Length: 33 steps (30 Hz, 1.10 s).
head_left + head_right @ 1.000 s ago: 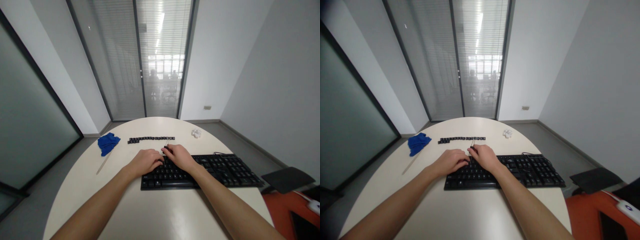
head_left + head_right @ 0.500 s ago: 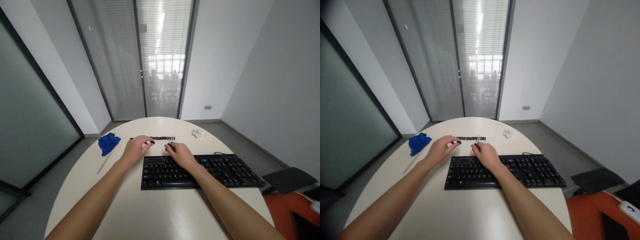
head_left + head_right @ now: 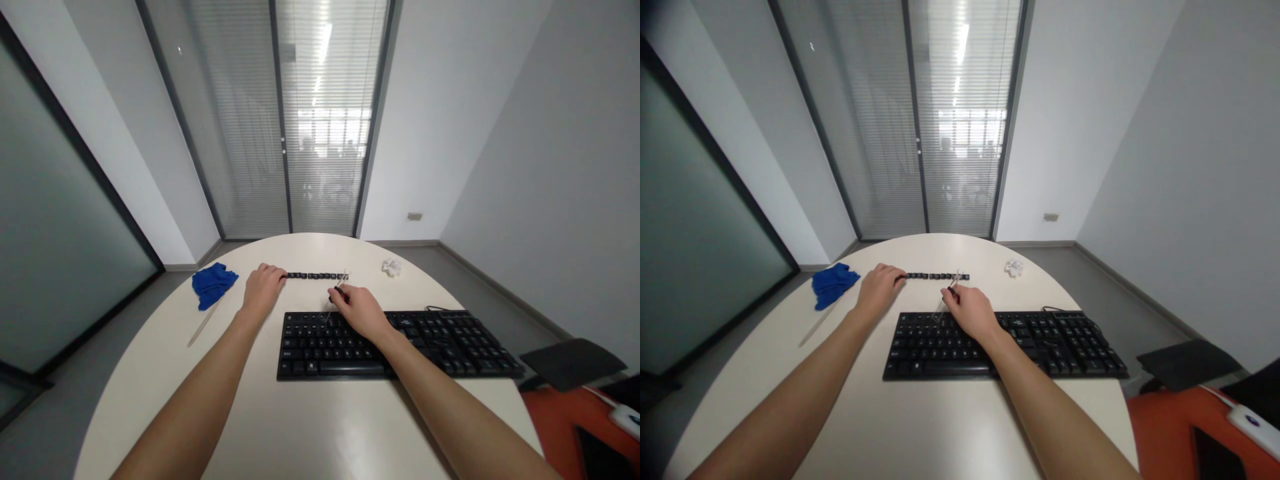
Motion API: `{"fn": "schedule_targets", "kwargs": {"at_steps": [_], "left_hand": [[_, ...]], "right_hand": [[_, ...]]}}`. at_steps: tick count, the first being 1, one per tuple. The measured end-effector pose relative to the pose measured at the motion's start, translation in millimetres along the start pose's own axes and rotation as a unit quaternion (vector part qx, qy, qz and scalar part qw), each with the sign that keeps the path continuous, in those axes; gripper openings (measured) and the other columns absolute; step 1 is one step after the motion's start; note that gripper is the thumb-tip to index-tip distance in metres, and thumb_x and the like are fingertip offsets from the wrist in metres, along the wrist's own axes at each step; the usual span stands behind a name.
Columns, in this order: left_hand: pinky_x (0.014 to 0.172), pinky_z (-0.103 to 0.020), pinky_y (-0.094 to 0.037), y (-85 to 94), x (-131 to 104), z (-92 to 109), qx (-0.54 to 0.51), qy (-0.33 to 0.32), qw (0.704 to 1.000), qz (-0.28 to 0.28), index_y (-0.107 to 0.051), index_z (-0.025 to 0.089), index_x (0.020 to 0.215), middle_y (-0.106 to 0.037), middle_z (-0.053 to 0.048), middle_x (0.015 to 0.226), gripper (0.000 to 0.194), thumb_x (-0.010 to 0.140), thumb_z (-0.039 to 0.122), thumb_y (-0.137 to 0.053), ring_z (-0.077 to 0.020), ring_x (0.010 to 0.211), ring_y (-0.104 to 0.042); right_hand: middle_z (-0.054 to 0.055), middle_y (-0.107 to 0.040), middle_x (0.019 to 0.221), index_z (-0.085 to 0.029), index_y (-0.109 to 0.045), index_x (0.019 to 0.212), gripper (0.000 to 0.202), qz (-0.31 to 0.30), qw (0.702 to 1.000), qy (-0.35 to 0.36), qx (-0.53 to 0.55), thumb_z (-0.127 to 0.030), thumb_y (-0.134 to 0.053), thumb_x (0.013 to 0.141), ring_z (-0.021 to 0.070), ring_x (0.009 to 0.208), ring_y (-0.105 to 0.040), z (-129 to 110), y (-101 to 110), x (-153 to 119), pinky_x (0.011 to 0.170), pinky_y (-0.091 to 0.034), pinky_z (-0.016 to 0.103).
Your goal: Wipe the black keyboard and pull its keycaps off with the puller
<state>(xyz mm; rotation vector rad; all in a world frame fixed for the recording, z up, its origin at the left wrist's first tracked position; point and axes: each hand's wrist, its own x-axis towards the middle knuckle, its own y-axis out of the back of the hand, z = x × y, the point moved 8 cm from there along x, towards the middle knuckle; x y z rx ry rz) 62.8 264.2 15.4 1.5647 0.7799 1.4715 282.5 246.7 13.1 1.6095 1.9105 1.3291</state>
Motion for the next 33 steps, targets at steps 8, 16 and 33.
{"fn": "schedule_targets", "kwargs": {"at_steps": [8, 16, 33], "left_hand": [[0.087, -0.041, -0.043, -19.5, -3, -9, 0.001, -0.038, 0.999, -0.024, -0.073, 0.022, 0.096, -0.07, -0.009, 0.103, 0.017, 0.091, 0.025, -0.058, -0.0306, 0.11, -0.05], [0.094, -0.044, -0.043, -17.2, -5, -12, -0.013, -0.043, 0.999, 0.026, -0.073, 0.021, 0.099, -0.063, -0.01, 0.118, 0.016, 0.088, 0.026, -0.062, -0.0311, 0.117, -0.046], [0.091, -0.042, -0.042, -24.6, -3, -16, -0.017, -0.017, 1.0, -0.003, -0.071, 0.022, 0.1, -0.07, -0.008, 0.106, 0.015, 0.089, 0.025, -0.061, -0.0295, 0.11, -0.052]], "right_hand": [[0.005, -0.069, 0.07, -0.02, -0.061, 0.071, 0.041, -0.004, 1.0, -0.009, 0.005, -0.047, -0.045, 0.098, 0.0185, 0.065, -0.063, 2, -2, 1, 0.061, -0.037, 0.027], [0.005, -0.07, 0.071, -0.02, -0.061, 0.071, 0.041, -0.005, 1.0, -0.008, 0.004, -0.047, -0.045, 0.098, 0.0189, 0.066, -0.064, 2, -3, 1, 0.063, -0.038, 0.027], [0.005, -0.071, 0.073, -0.021, -0.06, 0.071, 0.039, -0.002, 1.0, -0.006, 0.004, -0.045, -0.045, 0.098, 0.0192, 0.069, -0.066, 1, -2, 1, 0.065, -0.039, 0.026]]}}
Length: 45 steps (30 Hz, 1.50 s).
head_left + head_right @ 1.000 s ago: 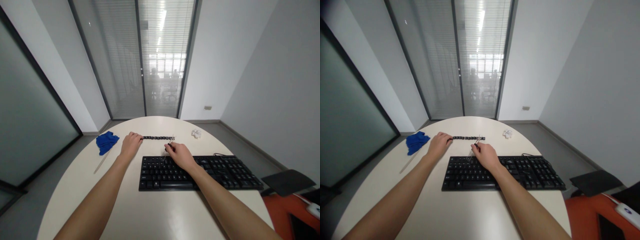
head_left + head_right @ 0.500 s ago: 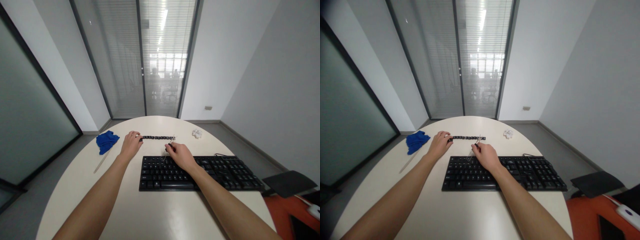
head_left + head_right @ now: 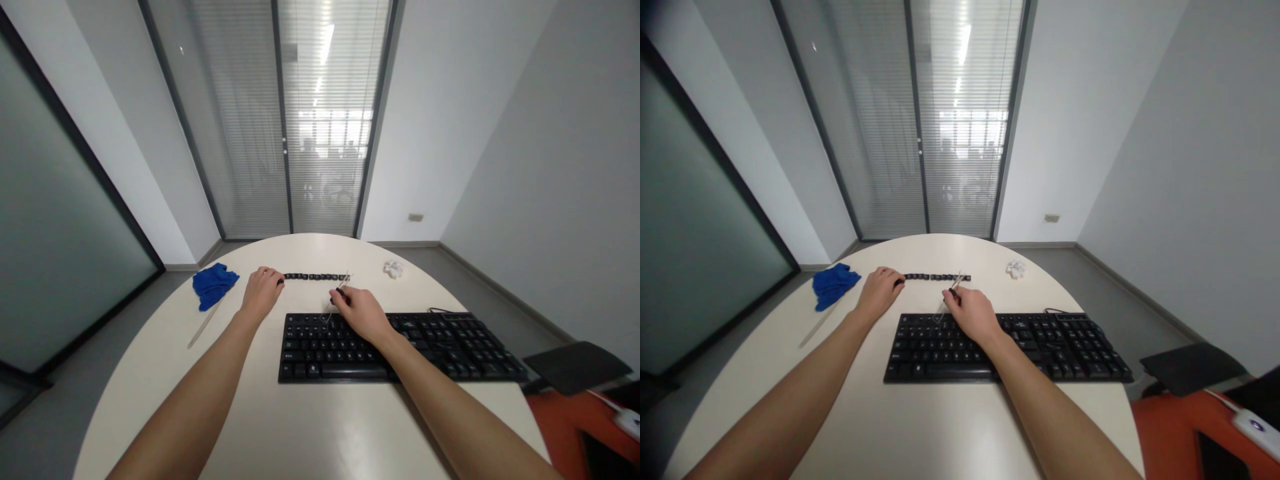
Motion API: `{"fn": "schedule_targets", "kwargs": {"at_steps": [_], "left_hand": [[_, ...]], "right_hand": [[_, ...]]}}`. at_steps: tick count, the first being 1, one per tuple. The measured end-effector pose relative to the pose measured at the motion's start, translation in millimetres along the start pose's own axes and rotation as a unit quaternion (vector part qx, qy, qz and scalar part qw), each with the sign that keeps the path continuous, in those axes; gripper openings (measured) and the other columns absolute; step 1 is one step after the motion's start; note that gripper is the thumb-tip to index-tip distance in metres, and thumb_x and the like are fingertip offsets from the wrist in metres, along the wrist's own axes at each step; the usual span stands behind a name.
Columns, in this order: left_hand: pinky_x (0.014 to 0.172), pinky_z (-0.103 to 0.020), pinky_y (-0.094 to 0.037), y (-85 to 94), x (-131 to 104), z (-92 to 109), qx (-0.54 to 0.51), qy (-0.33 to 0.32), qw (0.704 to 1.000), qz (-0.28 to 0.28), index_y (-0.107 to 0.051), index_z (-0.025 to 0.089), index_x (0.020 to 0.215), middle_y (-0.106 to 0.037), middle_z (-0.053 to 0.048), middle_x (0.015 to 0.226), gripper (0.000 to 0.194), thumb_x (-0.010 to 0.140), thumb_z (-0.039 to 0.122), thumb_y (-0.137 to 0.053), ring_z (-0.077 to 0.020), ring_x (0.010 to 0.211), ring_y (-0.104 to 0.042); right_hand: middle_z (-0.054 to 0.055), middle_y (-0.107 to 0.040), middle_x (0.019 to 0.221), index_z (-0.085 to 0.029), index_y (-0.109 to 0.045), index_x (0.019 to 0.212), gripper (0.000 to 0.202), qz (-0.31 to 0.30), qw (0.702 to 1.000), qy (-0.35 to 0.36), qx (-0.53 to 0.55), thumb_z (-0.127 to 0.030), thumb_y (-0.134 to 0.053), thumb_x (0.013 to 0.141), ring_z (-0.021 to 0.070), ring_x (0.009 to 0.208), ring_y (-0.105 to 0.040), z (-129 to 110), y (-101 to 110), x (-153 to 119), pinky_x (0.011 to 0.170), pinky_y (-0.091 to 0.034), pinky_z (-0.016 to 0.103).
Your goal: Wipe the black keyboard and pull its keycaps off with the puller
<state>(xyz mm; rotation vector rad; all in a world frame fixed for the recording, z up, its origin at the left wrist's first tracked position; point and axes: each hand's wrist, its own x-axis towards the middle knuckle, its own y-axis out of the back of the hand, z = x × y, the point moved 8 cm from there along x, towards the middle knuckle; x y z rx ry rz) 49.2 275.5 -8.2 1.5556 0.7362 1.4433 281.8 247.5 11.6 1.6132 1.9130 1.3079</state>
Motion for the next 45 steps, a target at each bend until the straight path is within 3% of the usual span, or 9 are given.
{"fn": "schedule_targets", "kwargs": {"at_steps": [12, 17, 23, 30, 36, 40, 45], "left_hand": [[0.092, -0.044, -0.042, 3.5, 0, 2, -0.015, 0.007, 1.0, 0.003, -0.068, 0.021, 0.106, -0.068, -0.01, 0.11, 0.02, 0.088, 0.024, -0.06, -0.0307, 0.11, -0.053], [0.092, -0.041, -0.043, 12.1, 1, 14, -0.077, 0.001, 0.997, 0.018, -0.068, 0.021, 0.104, -0.068, -0.008, 0.108, 0.018, 0.089, 0.027, -0.06, -0.0277, 0.107, -0.055], [0.093, -0.036, -0.044, 26.3, 4, 63, -0.23, -0.099, 0.966, -0.058, -0.068, 0.021, 0.098, -0.07, -0.003, 0.102, 0.014, 0.09, 0.029, -0.06, -0.0217, 0.099, -0.059], [0.08, -0.03, -0.048, 43.5, -14, 104, -0.302, -0.136, 0.926, -0.182, -0.069, 0.022, 0.103, -0.07, -0.004, 0.102, 0.021, 0.087, 0.033, -0.062, -0.0194, 0.091, -0.063], [0.079, -0.03, -0.048, 36.1, -29, 110, -0.3, -0.138, 0.904, -0.272, -0.07, 0.022, 0.104, -0.072, -0.004, 0.1, 0.025, 0.083, 0.035, -0.068, -0.0205, 0.09, -0.065], [0.082, -0.03, -0.048, 35.1, -29, 113, -0.296, -0.139, 0.907, -0.267, -0.071, 0.022, 0.103, -0.071, -0.003, 0.101, 0.027, 0.081, 0.037, -0.07, -0.0213, 0.092, -0.065], [0.086, -0.032, -0.047, 35.3, -29, 117, -0.285, -0.147, 0.913, -0.251, -0.073, 0.023, 0.102, -0.07, -0.004, 0.102, 0.023, 0.083, 0.035, -0.067, -0.0217, 0.094, -0.064]], "right_hand": [[0.005, -0.069, 0.07, -0.02, -0.058, 0.07, 0.041, -0.001, 1.0, 0.006, -0.008, -0.047, -0.044, 0.098, 0.0185, 0.065, -0.063, -4, 4, -1, 0.061, -0.037, 0.027], [0.003, -0.066, 0.068, -0.021, -0.057, 0.072, 0.04, -0.027, 0.997, 0.072, -0.02, -0.045, -0.042, 0.1, 0.0172, 0.063, -0.06, -13, 13, -2, 0.059, -0.034, 0.026], [0.003, -0.066, 0.07, -0.02, -0.059, 0.077, 0.036, -0.064, 0.987, 0.136, -0.059, -0.043, -0.044, 0.101, 0.0172, 0.067, -0.059, -19, 15, -5, 0.063, -0.034, 0.027], [0.003, -0.065, 0.072, -0.02, -0.061, 0.079, 0.035, -0.087, 0.981, 0.166, -0.053, -0.043, -0.045, 0.101, 0.0168, 0.067, -0.057, -22, 11, -7, 0.063, -0.033, 0.027], [0.002, -0.065, 0.071, -0.02, -0.064, 0.079, 0.034, -0.117, 0.974, 0.19, -0.041, -0.042, -0.049, 0.099, 0.0157, 0.066, -0.055, -27, 9, -12, 0.062, -0.032, 0.026], [0.002, -0.065, 0.07, -0.019, -0.064, 0.075, 0.036, -0.115, 0.972, 0.199, -0.042, -0.043, -0.05, 0.098, 0.0153, 0.064, -0.055, -27, 12, -12, 0.062, -0.032, 0.025], [0.002, -0.064, 0.066, -0.018, -0.061, 0.071, 0.038, -0.105, 0.983, 0.149, 0.012, -0.041, -0.049, 0.099, 0.0148, 0.061, -0.055, -15, 11, -6, 0.061, -0.035, 0.025]]}}
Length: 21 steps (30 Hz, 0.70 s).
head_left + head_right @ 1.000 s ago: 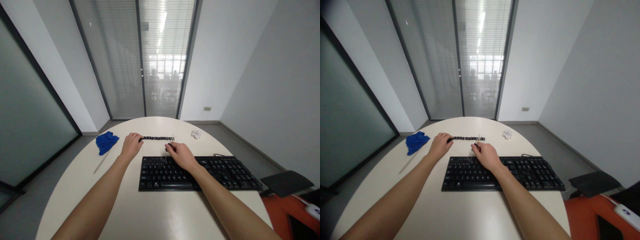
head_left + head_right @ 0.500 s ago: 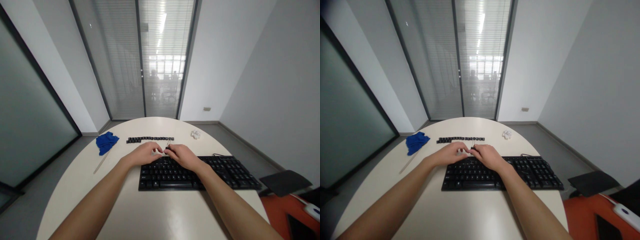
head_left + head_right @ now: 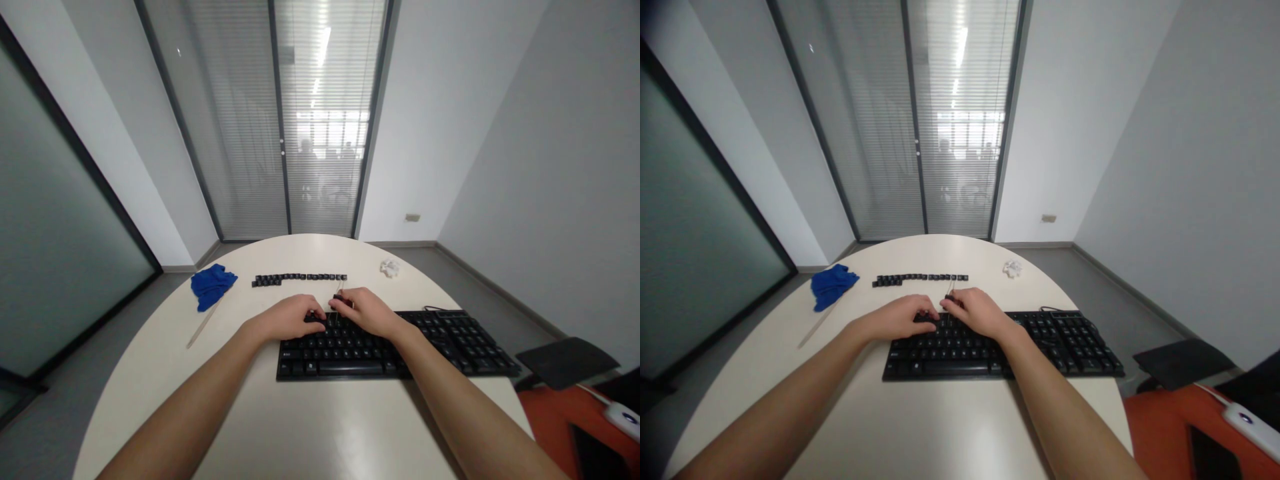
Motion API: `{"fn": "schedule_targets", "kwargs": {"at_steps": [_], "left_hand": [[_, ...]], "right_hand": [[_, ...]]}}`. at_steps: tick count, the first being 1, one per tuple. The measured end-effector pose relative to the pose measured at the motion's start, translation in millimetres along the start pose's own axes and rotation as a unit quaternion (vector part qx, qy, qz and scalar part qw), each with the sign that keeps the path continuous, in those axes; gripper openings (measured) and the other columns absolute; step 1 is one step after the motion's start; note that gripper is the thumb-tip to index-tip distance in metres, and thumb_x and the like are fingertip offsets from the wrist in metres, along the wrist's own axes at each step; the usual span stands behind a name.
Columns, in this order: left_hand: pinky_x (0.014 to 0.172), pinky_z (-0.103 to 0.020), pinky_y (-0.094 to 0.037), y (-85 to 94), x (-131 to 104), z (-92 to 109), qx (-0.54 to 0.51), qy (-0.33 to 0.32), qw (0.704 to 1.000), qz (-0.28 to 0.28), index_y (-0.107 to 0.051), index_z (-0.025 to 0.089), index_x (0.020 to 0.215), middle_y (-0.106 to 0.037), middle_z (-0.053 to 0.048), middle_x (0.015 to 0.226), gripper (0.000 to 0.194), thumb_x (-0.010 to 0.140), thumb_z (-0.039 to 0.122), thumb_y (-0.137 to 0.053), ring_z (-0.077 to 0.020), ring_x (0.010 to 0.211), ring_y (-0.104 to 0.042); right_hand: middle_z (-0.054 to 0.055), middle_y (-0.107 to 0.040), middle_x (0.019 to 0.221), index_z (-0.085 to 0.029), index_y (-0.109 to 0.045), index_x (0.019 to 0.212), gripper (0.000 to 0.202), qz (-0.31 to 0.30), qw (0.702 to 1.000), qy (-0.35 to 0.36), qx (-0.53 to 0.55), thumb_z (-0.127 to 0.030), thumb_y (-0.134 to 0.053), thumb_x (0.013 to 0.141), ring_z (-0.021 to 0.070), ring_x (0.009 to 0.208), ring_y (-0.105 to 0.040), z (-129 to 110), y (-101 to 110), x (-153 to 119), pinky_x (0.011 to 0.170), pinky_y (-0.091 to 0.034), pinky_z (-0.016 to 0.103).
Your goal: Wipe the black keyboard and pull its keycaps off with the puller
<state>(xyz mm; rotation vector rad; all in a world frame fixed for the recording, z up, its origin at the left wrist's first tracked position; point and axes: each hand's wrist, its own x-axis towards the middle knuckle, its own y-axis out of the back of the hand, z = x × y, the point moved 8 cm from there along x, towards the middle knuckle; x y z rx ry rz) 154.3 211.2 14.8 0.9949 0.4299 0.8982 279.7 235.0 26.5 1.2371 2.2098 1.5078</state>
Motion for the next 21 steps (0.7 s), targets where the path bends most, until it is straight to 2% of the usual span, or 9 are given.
{"fn": "schedule_targets", "kwargs": {"at_steps": [8, 15, 21], "left_hand": [[0.082, -0.031, -0.047, -3.1, 2, 2, 0.025, -0.008, 1.0, 0.014, -0.074, 0.024, 0.1, -0.07, -0.005, 0.101, 0.023, 0.085, 0.039, -0.065, -0.0223, 0.092, -0.063], [0.071, -0.029, -0.044, -3.6, 3, -3, 0.018, 0.044, 0.998, 0.047, -0.067, 0.023, 0.095, -0.07, -0.001, 0.092, 0.02, 0.083, 0.039, -0.069, -0.0201, 0.083, -0.063], [0.063, -0.026, -0.037, -1.6, 4, 11, 0.037, 0.018, 0.998, 0.044, -0.06, 0.023, 0.09, -0.067, 0.002, 0.083, 0.016, 0.081, 0.031, -0.07, -0.0163, 0.074, -0.06]], "right_hand": [[0.0, -0.063, 0.063, -0.018, -0.058, 0.069, 0.04, 0.006, 0.997, -0.029, 0.066, -0.042, -0.046, 0.099, 0.0144, 0.059, -0.056, 16, -7, 1, 0.061, -0.038, 0.026], [-0.001, -0.062, 0.062, -0.018, -0.056, 0.067, 0.042, 0.016, 0.998, -0.024, 0.059, -0.044, -0.046, 0.098, 0.014, 0.06, -0.055, 18, -7, 0, 0.063, -0.038, 0.025], [0.001, -0.063, 0.063, -0.017, -0.06, 0.069, 0.043, 0.017, 0.999, -0.025, 0.037, -0.046, -0.046, 0.098, 0.0142, 0.059, -0.055, 17, -5, 0, 0.06, -0.037, 0.025]]}}
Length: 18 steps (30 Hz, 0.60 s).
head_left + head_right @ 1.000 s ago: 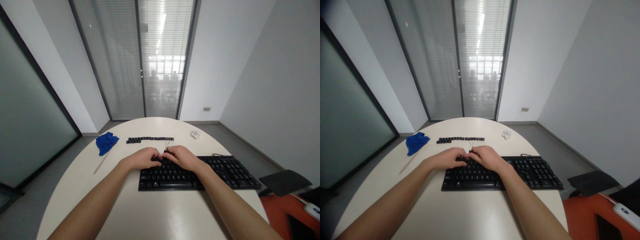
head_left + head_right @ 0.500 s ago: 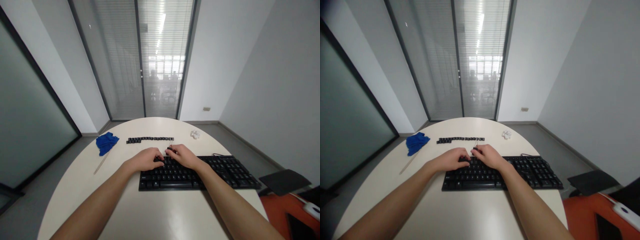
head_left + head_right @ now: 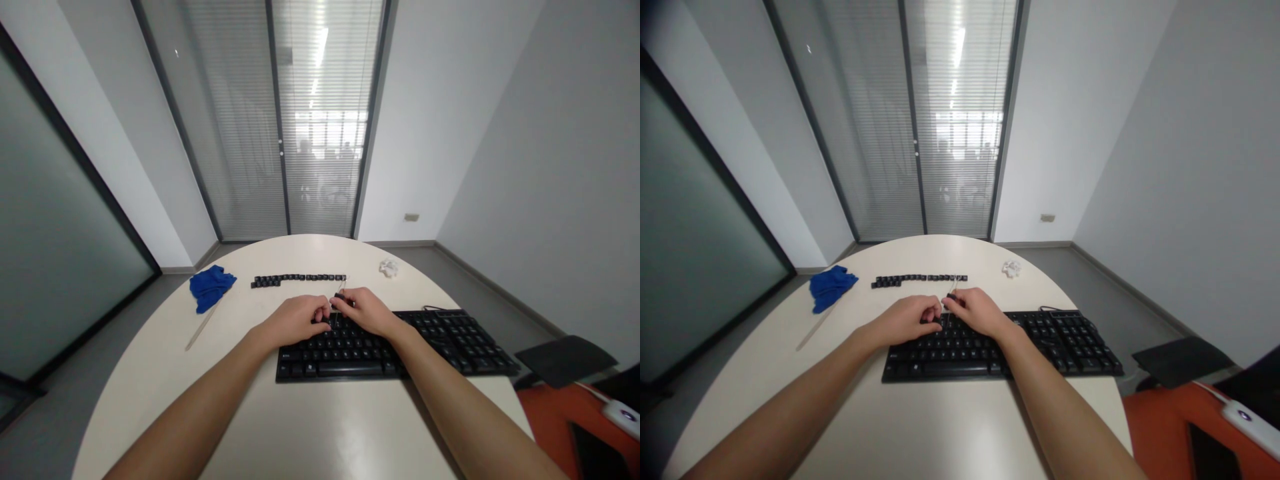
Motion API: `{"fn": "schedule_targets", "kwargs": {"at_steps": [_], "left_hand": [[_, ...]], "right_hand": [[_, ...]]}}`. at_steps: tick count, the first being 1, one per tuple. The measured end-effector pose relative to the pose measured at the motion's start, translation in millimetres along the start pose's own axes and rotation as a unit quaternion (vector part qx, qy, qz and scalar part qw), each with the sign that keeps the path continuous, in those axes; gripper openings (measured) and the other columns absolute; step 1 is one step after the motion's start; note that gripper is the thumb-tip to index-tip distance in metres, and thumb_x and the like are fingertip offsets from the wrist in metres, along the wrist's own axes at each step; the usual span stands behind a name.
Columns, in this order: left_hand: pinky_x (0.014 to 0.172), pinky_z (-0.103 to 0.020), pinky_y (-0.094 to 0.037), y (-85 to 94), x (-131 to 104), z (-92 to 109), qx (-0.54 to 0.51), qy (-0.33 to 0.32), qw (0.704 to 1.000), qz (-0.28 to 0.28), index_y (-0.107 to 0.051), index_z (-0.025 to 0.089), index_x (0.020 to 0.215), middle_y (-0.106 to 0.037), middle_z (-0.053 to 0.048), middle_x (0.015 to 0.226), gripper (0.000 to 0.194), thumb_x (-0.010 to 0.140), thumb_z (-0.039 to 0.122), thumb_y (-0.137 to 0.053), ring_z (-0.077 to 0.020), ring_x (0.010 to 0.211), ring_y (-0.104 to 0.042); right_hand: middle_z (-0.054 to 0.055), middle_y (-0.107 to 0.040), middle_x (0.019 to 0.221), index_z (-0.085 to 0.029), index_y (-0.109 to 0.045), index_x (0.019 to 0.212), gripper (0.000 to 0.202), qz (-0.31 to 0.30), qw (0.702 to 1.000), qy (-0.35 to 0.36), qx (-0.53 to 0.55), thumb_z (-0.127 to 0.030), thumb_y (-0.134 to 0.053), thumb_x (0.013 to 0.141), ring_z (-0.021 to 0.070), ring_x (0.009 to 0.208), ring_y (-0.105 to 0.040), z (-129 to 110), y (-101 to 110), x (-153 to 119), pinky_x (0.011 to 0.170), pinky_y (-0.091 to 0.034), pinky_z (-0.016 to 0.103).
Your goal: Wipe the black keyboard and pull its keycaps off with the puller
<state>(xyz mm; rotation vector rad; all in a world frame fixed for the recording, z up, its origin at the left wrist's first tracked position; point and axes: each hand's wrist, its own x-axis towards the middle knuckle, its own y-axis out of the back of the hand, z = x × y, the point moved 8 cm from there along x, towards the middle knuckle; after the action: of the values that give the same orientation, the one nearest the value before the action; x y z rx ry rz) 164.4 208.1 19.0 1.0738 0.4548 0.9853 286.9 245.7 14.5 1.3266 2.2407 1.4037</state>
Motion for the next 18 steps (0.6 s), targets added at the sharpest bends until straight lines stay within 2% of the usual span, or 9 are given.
{"fn": "schedule_targets", "kwargs": {"at_steps": [5, 8, 14, 18], "left_hand": [[0.061, -0.025, -0.035, -0.5, 1, 3, 0.021, 0.003, 1.0, 0.0, -0.062, 0.024, 0.089, -0.069, 0.004, 0.081, 0.016, 0.082, 0.034, -0.071, -0.0156, 0.072, -0.06], [0.062, -0.026, -0.037, -1.0, 1, 5, 0.053, -0.002, 0.999, 0.0, -0.066, 0.024, 0.091, -0.069, 0.003, 0.08, 0.014, 0.084, 0.035, -0.069, -0.0158, 0.072, -0.061], [0.07, -0.029, -0.046, -2.0, -2, 27, 0.2, -0.065, 0.978, -0.009, -0.07, 0.028, 0.108, -0.072, -0.001, 0.091, 0.02, 0.092, 0.035, -0.06, -0.0208, 0.087, -0.066], [0.069, -0.032, -0.049, -4.7, -4, 40, 0.267, -0.042, 0.962, -0.031, -0.071, 0.023, 0.109, -0.073, -0.006, 0.089, 0.023, 0.095, 0.032, -0.054, -0.0248, 0.086, -0.069]], "right_hand": [[0.003, -0.067, 0.062, -0.017, -0.071, 0.072, 0.051, -0.013, 1.0, -0.001, -0.028, -0.046, -0.04, 0.1, 0.0151, 0.058, -0.057, 0, -3, 0, 0.059, -0.037, 0.025], [0.005, -0.068, 0.061, -0.017, -0.073, 0.069, 0.056, -0.014, 0.999, 0.0, -0.047, -0.048, -0.038, 0.101, 0.0153, 0.057, -0.058, 0, -4, 0, 0.058, -0.036, 0.025], [0.005, -0.072, 0.066, -0.018, -0.073, 0.069, 0.057, -0.017, 0.999, -0.001, -0.039, -0.049, -0.037, 0.101, 0.0165, 0.063, -0.064, 2, -6, 0, 0.063, -0.04, 0.025], [0.005, -0.072, 0.066, -0.019, -0.072, 0.067, 0.058, -0.013, 0.999, -0.005, -0.049, -0.049, -0.037, 0.102, 0.0172, 0.064, -0.065, 2, -5, -1, 0.065, -0.041, 0.025]]}}
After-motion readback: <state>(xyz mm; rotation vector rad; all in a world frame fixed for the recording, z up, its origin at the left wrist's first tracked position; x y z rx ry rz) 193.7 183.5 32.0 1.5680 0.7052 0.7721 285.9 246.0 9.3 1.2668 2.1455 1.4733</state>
